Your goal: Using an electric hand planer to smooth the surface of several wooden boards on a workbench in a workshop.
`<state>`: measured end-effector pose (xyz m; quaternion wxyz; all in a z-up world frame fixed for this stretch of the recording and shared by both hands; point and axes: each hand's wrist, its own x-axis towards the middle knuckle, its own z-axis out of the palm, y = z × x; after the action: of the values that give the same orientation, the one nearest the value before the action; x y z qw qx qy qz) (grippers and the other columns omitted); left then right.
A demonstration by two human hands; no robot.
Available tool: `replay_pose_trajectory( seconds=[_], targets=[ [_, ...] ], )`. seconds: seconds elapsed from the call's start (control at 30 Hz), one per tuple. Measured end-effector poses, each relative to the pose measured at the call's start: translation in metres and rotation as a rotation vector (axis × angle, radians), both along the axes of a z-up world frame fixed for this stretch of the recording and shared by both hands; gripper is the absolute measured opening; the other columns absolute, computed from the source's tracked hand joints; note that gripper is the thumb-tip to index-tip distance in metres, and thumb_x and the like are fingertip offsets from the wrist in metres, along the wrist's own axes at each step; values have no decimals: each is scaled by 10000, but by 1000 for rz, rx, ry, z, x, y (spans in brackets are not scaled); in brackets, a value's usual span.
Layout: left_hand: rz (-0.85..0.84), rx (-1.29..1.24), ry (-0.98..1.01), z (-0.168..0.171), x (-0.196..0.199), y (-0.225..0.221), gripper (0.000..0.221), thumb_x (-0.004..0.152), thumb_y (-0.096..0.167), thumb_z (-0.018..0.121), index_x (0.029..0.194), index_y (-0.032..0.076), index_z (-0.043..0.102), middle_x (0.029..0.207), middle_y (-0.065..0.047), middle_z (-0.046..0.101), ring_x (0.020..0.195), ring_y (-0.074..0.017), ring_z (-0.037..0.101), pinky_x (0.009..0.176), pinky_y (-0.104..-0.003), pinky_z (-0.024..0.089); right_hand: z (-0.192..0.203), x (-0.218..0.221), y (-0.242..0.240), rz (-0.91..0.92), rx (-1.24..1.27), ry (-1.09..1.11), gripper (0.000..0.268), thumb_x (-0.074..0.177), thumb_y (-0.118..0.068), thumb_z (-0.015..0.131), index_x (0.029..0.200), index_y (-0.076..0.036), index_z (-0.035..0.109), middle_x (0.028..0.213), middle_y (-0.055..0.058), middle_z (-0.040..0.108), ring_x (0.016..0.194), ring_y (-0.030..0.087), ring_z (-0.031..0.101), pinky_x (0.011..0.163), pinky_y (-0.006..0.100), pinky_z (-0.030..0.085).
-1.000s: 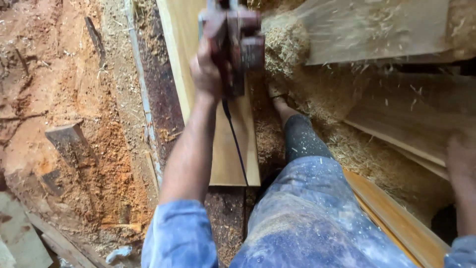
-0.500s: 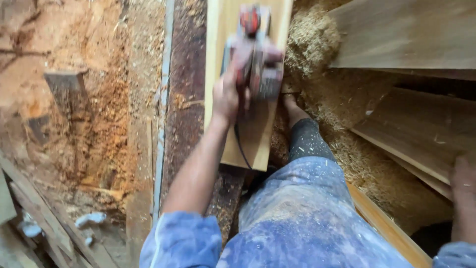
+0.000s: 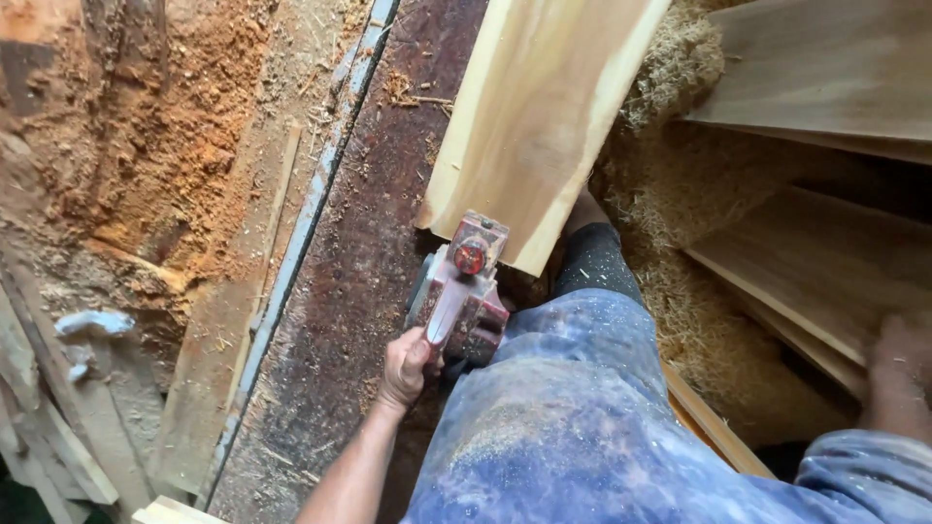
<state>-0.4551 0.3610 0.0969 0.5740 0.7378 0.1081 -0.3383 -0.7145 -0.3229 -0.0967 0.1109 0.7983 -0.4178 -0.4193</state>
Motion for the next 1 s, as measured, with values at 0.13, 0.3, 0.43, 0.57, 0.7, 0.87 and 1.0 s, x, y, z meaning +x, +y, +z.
replay_pose_trajectory(
  seconds=[0.13,0.3,0.43,0.57,0.7,0.87,1.0],
  targets=[
    [-79,1,-75,3,34,-25,565,770,605,365,656,83,546,527,-20,549,422,-128,499,424,-260,418,25,15,22,-512,-128,-488,417,965,-371,466,1015,1,647,934,286,613,754,504,582,576,612,446],
    [-96,10,-133,11,91,-75,538,773,560,357,569,85,504,460,-19,515,377,-135,463,421,-262,386,95,69,79,-519,-316,-549,593,863,-453,602,1165,48,502,1079,266,558,888,467,557,671,557,435],
    [-118,40,-161,7,131,-110,520,780,545,341,562,90,471,446,-24,519,361,-129,467,410,-246,375,40,30,51,-438,-431,-849,485,803,-261,704,1159,-22,477,910,123,592,668,243,552,465,361,446],
    [-144,40,-180,7,168,-144,480,804,513,301,618,98,457,474,-28,542,367,-129,491,353,-235,363,62,46,70,-482,-450,-840,606,797,-319,800,1207,-21,466,1109,164,541,929,306,551,750,406,451],
    [-84,57,-169,10,208,-183,452,789,491,322,637,91,466,446,-25,531,319,-132,482,292,-237,369,126,101,109,-479,-405,-773,575,827,-310,729,1177,82,495,1111,273,535,956,424,529,782,472,413],
    [-103,36,-227,19,272,-243,458,796,475,305,612,90,471,417,-23,513,318,-133,502,296,-240,367,208,190,147,-721,-316,-445,719,876,-401,610,1322,-3,210,1299,293,360,1156,475,318,871,603,253],
    [-422,199,-1118,-98,347,-275,407,923,215,337,1327,260,320,620,-24,607,527,-212,588,433,-360,384,171,154,124,-406,-537,-327,765,714,-540,673,1179,11,419,1062,362,507,954,518,425,710,593,275]
  ],
)
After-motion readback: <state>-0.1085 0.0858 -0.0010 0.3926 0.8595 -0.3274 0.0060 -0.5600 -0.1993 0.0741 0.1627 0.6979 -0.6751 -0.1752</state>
